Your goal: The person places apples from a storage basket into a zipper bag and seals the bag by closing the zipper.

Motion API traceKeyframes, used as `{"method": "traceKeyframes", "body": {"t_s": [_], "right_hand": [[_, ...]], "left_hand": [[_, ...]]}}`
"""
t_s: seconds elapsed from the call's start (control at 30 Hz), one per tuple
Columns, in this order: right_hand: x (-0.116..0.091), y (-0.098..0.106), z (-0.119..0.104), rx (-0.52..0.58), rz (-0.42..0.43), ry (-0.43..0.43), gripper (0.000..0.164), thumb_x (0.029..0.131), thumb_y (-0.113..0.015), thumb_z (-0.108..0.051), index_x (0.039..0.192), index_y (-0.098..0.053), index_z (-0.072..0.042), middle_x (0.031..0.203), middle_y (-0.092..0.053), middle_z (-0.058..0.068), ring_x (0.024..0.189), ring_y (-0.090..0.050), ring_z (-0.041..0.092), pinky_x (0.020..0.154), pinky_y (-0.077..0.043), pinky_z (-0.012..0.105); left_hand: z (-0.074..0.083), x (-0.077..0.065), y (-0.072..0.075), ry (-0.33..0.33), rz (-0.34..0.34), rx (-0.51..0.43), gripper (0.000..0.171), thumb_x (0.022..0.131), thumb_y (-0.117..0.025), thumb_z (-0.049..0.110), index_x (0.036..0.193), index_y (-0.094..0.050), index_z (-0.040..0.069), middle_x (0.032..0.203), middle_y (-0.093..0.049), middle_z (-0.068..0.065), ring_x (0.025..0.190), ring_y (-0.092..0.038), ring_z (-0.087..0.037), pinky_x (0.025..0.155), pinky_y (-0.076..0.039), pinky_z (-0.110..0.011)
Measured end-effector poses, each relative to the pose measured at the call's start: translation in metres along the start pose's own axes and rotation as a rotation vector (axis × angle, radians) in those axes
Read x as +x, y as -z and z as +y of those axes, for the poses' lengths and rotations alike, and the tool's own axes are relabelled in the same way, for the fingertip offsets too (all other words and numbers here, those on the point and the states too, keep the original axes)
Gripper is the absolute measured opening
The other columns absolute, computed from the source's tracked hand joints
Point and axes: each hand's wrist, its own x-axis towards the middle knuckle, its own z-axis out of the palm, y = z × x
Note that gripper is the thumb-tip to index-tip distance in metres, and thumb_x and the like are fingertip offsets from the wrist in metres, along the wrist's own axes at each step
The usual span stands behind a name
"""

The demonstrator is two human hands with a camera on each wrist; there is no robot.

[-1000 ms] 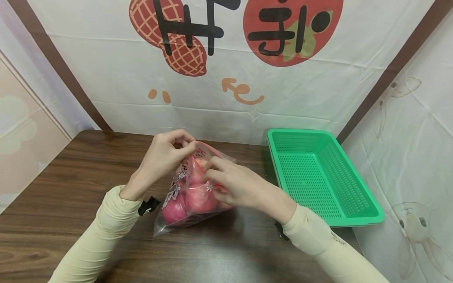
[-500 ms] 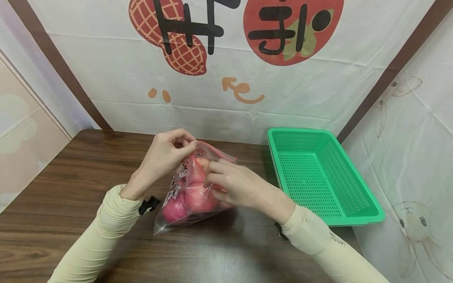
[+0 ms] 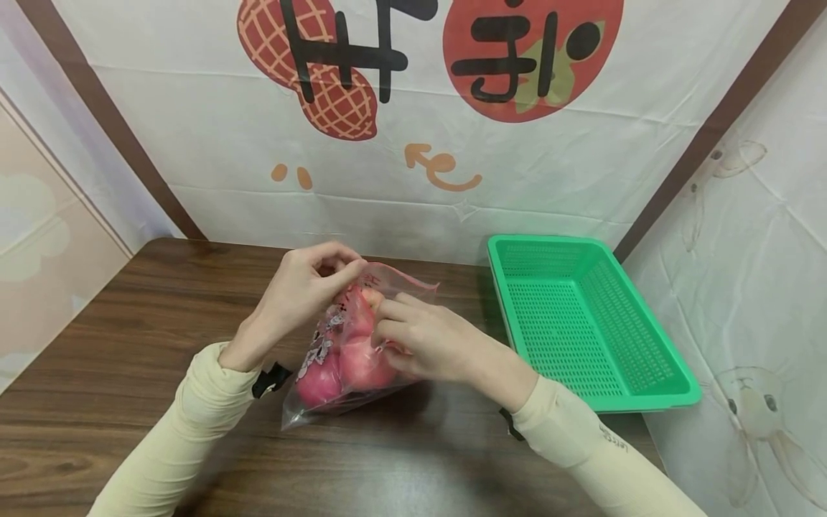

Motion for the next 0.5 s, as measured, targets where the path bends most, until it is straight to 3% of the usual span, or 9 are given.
{"method": "traceKeyframes", "body": {"t_s": [0.17,0.5], "right_hand": [[-0.002,0.0,0.002,0.005,0.015,-0.006,0.018,0.079,-0.068,-0.003,0.092,-0.069,-0.016,0.093,-0.058,-0.006,0.089,-0.053,0.009,0.077,-0.047,0.019],[-0.003,-0.001,0.004,-0.002,0.053,-0.01,0.018,0.078,-0.069,-0.003,0.091,-0.069,-0.015,0.094,-0.059,-0.005,0.09,-0.053,0.01,0.079,-0.046,0.02]], "left_hand": [[0.003,-0.006,0.002,0.015,-0.007,0.006,0.017,0.092,-0.068,0.041,0.095,-0.071,0.025,0.068,-0.062,0.007,0.06,-0.055,-0.01,0.053,-0.042,-0.025],[0.006,-0.021,0.001,-0.048,-0.076,-0.009,0.011,0.089,-0.073,0.03,0.096,-0.07,0.023,0.077,-0.066,0.012,0.067,-0.059,-0.006,0.062,-0.05,-0.024]]}}
